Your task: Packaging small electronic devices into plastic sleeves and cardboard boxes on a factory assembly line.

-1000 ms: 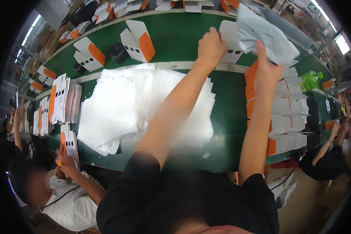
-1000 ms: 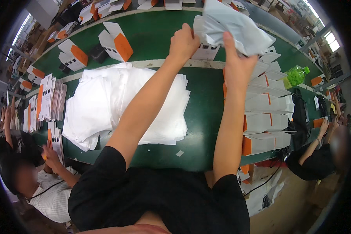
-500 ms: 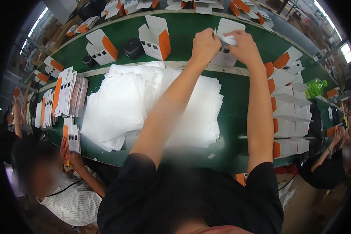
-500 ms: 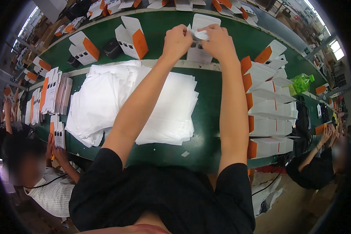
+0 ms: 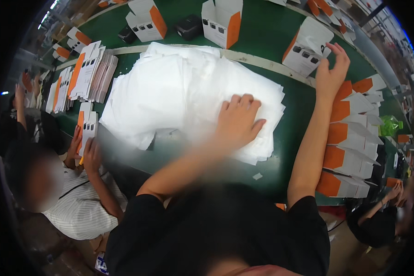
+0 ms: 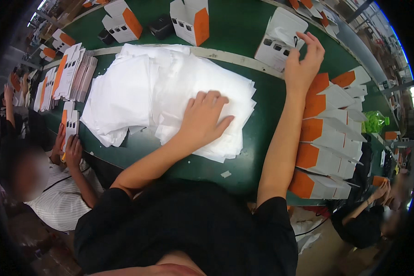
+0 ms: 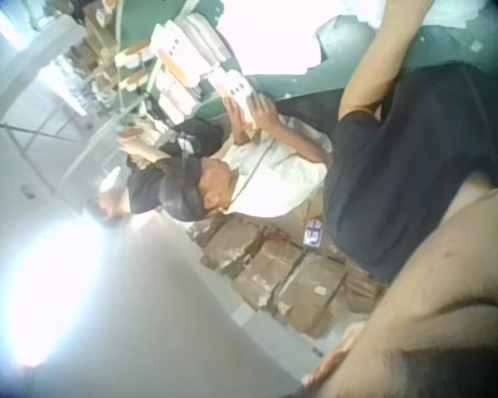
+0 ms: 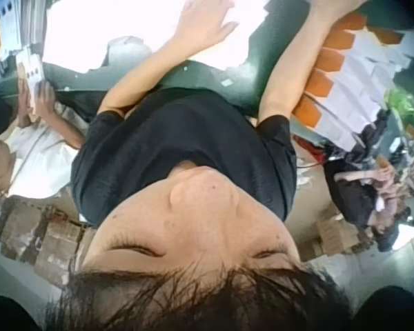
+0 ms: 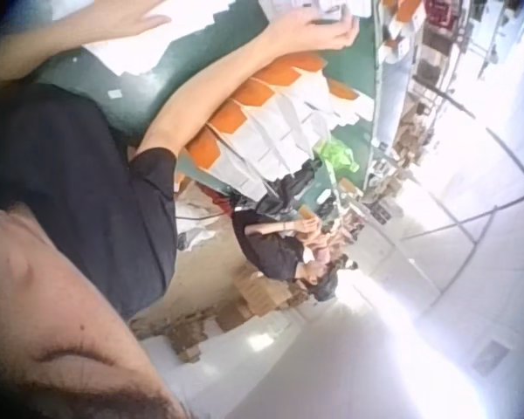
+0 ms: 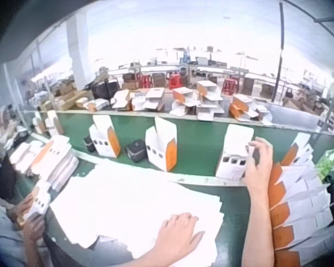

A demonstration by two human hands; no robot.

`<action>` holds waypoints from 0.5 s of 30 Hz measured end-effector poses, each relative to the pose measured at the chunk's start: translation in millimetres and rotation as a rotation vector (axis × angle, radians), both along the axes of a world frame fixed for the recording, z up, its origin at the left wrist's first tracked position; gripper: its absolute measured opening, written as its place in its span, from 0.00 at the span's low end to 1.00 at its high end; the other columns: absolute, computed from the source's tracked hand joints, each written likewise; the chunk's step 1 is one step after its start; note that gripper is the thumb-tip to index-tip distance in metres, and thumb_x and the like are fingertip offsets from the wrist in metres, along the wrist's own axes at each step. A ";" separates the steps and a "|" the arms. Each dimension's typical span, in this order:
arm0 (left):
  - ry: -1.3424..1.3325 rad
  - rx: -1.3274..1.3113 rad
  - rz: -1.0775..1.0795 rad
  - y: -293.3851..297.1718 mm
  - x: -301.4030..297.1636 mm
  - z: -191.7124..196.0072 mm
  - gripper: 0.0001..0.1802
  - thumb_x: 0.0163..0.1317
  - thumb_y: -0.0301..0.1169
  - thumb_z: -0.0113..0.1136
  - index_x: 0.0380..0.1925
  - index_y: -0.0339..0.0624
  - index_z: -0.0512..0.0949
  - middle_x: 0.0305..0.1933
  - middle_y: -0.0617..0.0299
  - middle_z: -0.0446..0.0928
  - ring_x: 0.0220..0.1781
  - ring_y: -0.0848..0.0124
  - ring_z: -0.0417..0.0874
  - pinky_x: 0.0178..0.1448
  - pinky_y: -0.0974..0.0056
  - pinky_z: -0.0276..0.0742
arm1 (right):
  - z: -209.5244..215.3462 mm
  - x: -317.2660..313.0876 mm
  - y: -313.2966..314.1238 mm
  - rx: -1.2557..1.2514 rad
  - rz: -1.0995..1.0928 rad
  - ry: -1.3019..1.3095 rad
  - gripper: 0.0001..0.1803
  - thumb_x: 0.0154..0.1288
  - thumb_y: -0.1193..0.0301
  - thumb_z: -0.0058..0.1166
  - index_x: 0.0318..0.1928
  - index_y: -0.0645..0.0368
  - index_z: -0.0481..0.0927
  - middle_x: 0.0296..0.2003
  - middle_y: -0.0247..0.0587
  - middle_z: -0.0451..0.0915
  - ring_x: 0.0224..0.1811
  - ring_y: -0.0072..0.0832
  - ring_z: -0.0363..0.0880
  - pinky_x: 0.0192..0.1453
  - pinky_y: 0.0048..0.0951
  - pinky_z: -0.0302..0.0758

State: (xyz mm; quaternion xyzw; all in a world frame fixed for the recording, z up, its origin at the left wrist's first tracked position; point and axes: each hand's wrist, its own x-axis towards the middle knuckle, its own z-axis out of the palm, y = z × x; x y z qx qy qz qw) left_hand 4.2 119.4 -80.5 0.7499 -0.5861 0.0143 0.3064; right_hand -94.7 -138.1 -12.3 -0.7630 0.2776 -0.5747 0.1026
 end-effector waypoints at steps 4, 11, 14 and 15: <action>-0.087 -0.020 -0.019 6.3 19.9 3.9 0.19 0.62 0.42 0.65 0.47 0.43 0.78 0.51 0.55 0.76 0.47 0.57 0.77 0.50 0.55 0.73 | -1.3 6.5 4.2 0.127 0.052 -0.078 0.19 0.60 0.80 0.49 0.50 0.53 0.84 0.59 0.41 0.75 0.62 0.36 0.73 0.66 0.36 0.69; 0.087 -0.120 -0.029 -5.0 9.9 -2.7 0.15 0.61 0.41 0.68 0.38 0.42 0.81 0.40 0.59 0.78 0.44 0.60 0.78 0.46 0.56 0.74 | -12.5 18.3 6.3 0.167 0.111 -0.048 0.16 0.61 0.78 0.52 0.48 0.51 0.85 0.53 0.38 0.77 0.53 0.31 0.77 0.58 0.30 0.74; 0.070 -0.064 -0.008 -6.9 5.3 -3.4 0.12 0.62 0.41 0.66 0.37 0.46 0.80 0.40 0.62 0.77 0.46 0.62 0.78 0.45 0.58 0.74 | -5.3 18.7 12.9 0.181 0.091 -0.054 0.16 0.60 0.78 0.52 0.47 0.51 0.85 0.52 0.37 0.77 0.52 0.31 0.76 0.56 0.30 0.73; 0.055 -0.098 -0.013 -8.1 7.8 -7.2 0.10 0.61 0.37 0.67 0.35 0.45 0.81 0.38 0.61 0.78 0.43 0.61 0.78 0.43 0.58 0.75 | -6.3 18.3 10.2 0.182 0.090 -0.054 0.16 0.60 0.78 0.52 0.47 0.51 0.85 0.52 0.37 0.77 0.52 0.31 0.76 0.56 0.30 0.73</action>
